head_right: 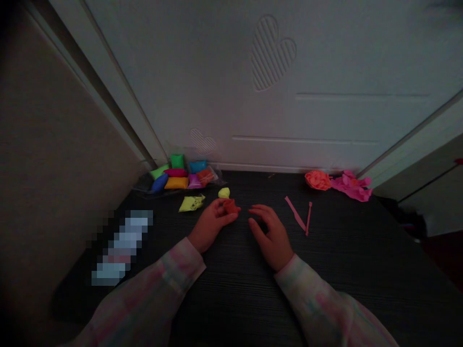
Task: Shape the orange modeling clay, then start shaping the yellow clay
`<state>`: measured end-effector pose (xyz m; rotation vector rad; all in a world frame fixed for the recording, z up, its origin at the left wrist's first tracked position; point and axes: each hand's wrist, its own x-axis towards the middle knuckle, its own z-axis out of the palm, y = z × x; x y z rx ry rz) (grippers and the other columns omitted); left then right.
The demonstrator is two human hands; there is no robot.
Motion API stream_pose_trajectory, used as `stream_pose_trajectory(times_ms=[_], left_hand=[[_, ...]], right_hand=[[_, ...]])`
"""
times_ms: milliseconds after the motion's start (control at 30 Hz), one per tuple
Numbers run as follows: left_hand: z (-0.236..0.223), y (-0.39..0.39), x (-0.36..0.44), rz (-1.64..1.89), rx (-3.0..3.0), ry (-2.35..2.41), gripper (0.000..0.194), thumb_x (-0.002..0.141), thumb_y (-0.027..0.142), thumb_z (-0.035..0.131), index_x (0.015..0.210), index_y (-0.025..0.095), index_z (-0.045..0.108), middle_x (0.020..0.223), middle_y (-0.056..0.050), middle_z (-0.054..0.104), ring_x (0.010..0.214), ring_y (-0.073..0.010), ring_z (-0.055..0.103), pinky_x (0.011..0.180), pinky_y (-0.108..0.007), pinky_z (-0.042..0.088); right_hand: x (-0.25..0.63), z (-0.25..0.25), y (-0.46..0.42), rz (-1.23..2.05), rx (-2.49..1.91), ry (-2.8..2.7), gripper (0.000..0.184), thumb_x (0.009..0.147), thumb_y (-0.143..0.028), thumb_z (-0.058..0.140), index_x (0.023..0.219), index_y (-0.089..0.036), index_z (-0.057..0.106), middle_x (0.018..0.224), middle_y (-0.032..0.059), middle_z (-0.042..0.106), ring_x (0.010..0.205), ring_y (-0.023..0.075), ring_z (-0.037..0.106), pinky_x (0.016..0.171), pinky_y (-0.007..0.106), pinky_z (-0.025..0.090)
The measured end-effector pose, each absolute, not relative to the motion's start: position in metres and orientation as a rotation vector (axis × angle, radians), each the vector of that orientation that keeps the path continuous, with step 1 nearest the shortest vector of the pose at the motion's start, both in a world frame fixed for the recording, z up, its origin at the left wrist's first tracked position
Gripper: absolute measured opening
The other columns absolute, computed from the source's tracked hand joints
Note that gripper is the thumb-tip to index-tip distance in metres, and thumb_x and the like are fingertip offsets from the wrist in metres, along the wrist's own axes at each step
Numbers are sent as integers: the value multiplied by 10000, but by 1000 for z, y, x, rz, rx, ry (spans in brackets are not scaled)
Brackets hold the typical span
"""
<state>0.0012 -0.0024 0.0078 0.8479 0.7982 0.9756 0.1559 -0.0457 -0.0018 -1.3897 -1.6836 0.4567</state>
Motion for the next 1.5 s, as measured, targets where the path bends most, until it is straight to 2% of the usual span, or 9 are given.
stream_pose_trajectory(times_ms=[167, 267, 567, 733, 833, 900, 1067, 1300, 1500], left_hand=[[10, -4, 0, 894, 715, 750, 307, 581, 149, 667, 860, 144, 538, 789, -18, 623, 729, -83, 563, 809, -275, 377], [10, -4, 0, 890, 764, 751, 319, 577, 150, 665, 878, 148, 560, 809, -14, 612, 733, -85, 553, 808, -277, 378], [-1, -6, 0, 883, 1768, 1057, 292, 617, 215, 631, 906, 213, 591, 957, -42, 604, 917, -192, 510, 856, -362, 364], [-5, -4, -3, 791, 2044, 1098, 378, 615, 216, 634, 987, 216, 569, 1002, -61, 593, 996, -224, 476, 892, -393, 326], [-1, -1, -9, 712, 2084, 1029, 525, 580, 218, 661, 1083, 188, 515, 1082, -82, 559, 1047, -224, 453, 919, -380, 318], [2, 2, -13, 657, 2089, 982, 549, 583, 196, 652, 1109, 176, 496, 1128, -87, 533, 1060, -213, 450, 931, -365, 317], [7, 7, -19, 609, 2075, 990, 406, 626, 183, 608, 1028, 178, 554, 1053, -72, 577, 991, -196, 496, 886, -351, 359], [5, 6, -15, 672, 2049, 985, 268, 654, 247, 597, 919, 208, 614, 923, -40, 628, 879, -180, 538, 811, -322, 392], [3, 3, -12, 745, 1944, 978, 232, 653, 273, 597, 876, 214, 623, 841, -20, 642, 773, -155, 560, 739, -287, 419]], right_hand=[[156, -1, -46, 475, -1391, -1660, 194, 779, -282, 473, 944, -208, 542, 1052, 86, 519, 999, 189, 489, 819, 369, 429], [155, 0, -46, 486, -1397, -1656, 194, 783, -287, 465, 942, -210, 545, 1052, 80, 522, 1007, 188, 488, 839, 367, 416], [153, 1, -45, 603, -1422, -1677, 214, 805, -295, 417, 947, -206, 549, 948, 56, 588, 917, 164, 537, 835, 343, 419], [155, -6, -43, 599, -1522, -1647, 233, 788, -283, 430, 971, -200, 548, 941, 52, 611, 892, 165, 556, 808, 340, 433], [157, -7, -42, 606, -1535, -1680, 252, 778, -220, 420, 1002, -190, 532, 908, 44, 623, 883, 159, 556, 817, 343, 430], [158, -6, -41, 573, -1539, -1731, 268, 751, -165, 430, 997, -180, 536, 910, 47, 623, 894, 164, 549, 827, 354, 423], [157, -3, -39, 458, -1520, -1921, 240, 690, -156, 519, 920, -194, 576, 906, 45, 625, 880, 195, 543, 803, 391, 426], [157, -5, -39, 409, -1502, -1980, 213, 706, -282, 569, 900, -197, 590, 902, 51, 624, 886, 203, 540, 807, 396, 418], [158, -5, -38, 414, -1496, -1982, 186, 723, -282, 557, 893, -218, 597, 899, 42, 625, 880, 198, 547, 804, 393, 421]])
